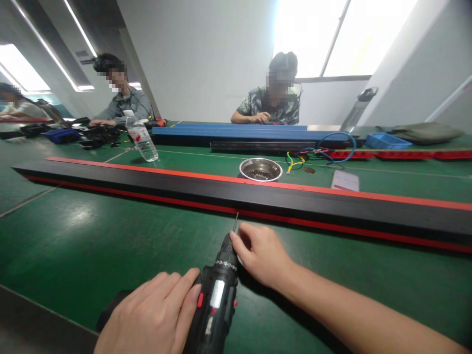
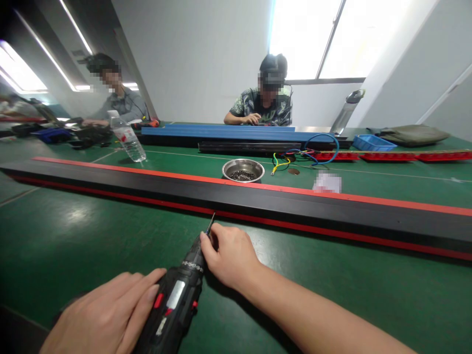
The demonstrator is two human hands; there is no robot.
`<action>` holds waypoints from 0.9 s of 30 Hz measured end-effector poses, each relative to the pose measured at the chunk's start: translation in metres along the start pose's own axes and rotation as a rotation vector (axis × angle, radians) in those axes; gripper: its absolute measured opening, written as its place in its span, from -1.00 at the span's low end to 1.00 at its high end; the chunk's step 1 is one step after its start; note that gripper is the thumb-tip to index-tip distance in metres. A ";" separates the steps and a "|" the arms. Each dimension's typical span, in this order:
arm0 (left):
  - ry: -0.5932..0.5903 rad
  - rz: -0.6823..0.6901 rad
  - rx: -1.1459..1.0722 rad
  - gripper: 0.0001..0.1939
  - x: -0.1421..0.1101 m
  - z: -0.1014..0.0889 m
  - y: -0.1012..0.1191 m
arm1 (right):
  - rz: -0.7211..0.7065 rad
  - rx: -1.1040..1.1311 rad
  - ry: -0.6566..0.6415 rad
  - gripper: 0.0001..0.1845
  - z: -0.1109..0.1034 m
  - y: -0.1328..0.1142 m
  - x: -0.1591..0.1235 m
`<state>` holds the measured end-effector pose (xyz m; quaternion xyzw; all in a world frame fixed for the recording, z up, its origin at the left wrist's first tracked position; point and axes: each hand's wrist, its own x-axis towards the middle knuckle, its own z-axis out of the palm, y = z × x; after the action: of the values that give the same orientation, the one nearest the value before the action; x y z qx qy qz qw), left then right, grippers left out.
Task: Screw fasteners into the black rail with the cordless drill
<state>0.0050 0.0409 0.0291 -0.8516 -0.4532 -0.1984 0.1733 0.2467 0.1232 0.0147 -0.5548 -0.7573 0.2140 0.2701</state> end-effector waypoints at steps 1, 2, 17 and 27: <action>0.003 -0.001 -0.001 -0.64 0.001 -0.001 0.001 | 0.002 -0.002 -0.002 -0.60 0.000 0.000 0.000; 0.006 -0.003 -0.003 -0.64 0.001 -0.001 0.001 | 0.003 -0.006 -0.005 -0.60 0.000 -0.001 0.000; -0.042 0.011 0.061 -0.59 0.002 -0.006 0.006 | -0.002 -0.039 -0.002 -0.59 -0.002 -0.002 -0.003; -0.034 0.018 0.081 -0.57 0.002 -0.003 0.005 | -0.002 -0.024 0.027 -0.61 0.000 -0.001 -0.004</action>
<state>0.0102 0.0383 0.0317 -0.8512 -0.4560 -0.1636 0.2017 0.2465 0.1190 0.0144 -0.5602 -0.7567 0.1969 0.2737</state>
